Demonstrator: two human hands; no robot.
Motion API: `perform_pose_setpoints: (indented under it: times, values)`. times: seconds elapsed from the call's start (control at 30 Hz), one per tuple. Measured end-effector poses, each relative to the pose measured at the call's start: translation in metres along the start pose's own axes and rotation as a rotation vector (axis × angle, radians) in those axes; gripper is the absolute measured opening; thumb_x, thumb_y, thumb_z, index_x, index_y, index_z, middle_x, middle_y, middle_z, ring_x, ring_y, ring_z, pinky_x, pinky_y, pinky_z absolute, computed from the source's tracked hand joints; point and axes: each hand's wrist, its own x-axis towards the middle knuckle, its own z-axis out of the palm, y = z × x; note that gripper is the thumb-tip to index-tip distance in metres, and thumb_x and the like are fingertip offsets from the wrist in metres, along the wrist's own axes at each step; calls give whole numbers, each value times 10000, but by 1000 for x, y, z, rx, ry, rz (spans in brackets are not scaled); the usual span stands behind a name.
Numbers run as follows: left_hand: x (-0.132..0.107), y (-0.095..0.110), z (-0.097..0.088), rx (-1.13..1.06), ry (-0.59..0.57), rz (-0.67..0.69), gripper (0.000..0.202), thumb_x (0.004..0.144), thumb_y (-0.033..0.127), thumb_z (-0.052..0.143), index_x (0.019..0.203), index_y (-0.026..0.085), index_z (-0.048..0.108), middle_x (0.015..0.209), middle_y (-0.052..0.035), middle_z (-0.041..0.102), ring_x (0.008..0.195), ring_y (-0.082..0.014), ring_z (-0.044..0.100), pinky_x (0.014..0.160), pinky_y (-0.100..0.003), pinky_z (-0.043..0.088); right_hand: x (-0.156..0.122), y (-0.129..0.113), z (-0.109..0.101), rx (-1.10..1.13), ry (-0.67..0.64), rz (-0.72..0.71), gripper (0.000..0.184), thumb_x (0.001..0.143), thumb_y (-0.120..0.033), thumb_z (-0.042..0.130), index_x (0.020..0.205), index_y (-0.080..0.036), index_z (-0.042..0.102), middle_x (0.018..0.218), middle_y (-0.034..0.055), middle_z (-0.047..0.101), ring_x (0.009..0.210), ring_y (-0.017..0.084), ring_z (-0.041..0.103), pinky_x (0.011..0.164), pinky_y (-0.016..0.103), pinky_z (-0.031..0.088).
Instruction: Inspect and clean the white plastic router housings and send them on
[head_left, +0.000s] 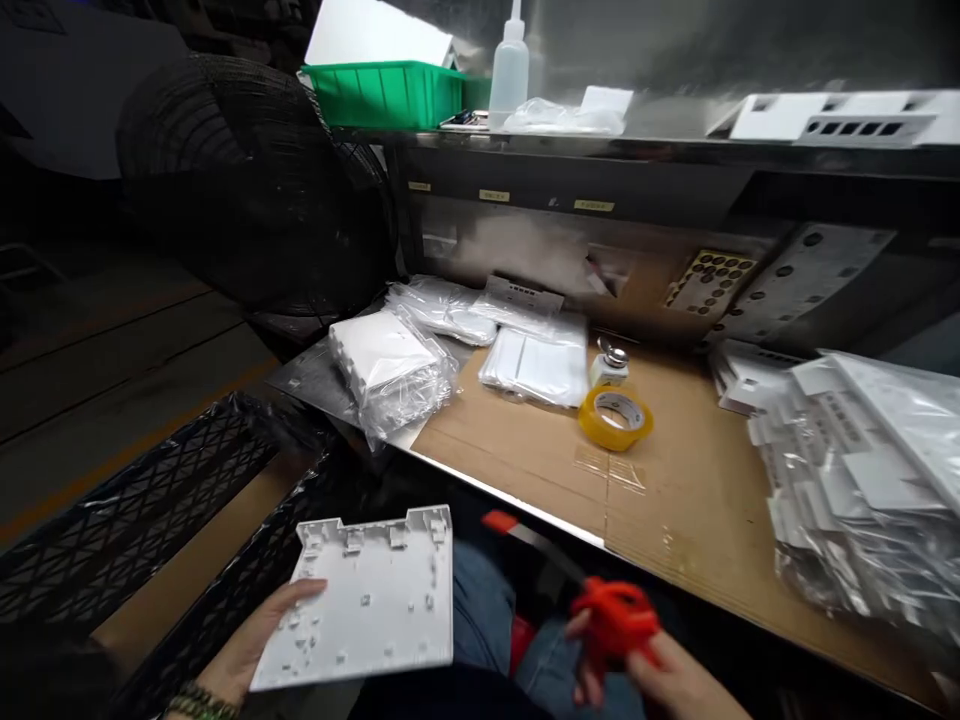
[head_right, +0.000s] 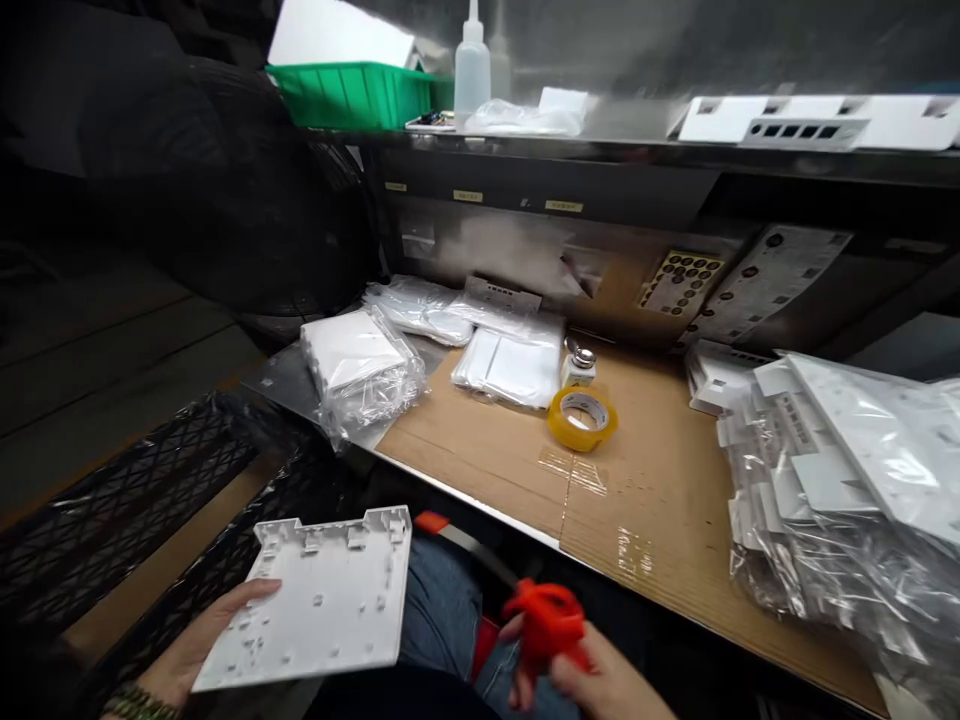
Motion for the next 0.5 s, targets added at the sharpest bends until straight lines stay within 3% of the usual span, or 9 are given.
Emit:
perform_pose_setpoints:
  times: [0.1,0.17,0.23,0.37,0.5]
  values:
    - [5,-4,-19,1,190,167,696,868,100,697,1506,-1,438,927,-226,803,800,-395,790,674,-440,664,20,-7,48,-500,-121,152,628,873,-801,544,1104,-243,717,974,98,762,924,297,702,836,372,498]
    - [16,-6,-18,-26,244,253,639,895,101,678,1492,17,467,892,-200,807,786,-357,795,689,-405,668,35,-10,74,-806,-121,183,557,898,-765,548,1027,-246,705,925,86,766,895,304,707,771,332,455]
    - [28,-7,-14,-40,280,305,570,911,128,679,1445,7,522,864,-200,803,758,-352,792,685,-418,671,45,-11,91,-959,-151,187,513,917,-731,558,1023,-246,685,896,85,773,856,310,724,709,308,412]
    - [42,-5,-8,-43,316,386,531,912,126,685,1408,-9,553,870,-212,799,743,-339,790,682,-416,672,49,-18,99,-978,-43,200,426,972,-651,546,1039,-245,655,890,69,780,838,286,736,661,286,358]
    - [42,0,-4,-32,304,469,542,887,47,682,1412,8,553,866,-169,807,737,-283,789,694,-341,664,45,-28,86,-855,-96,161,498,912,-740,564,965,-253,652,883,49,773,800,254,719,640,268,350]
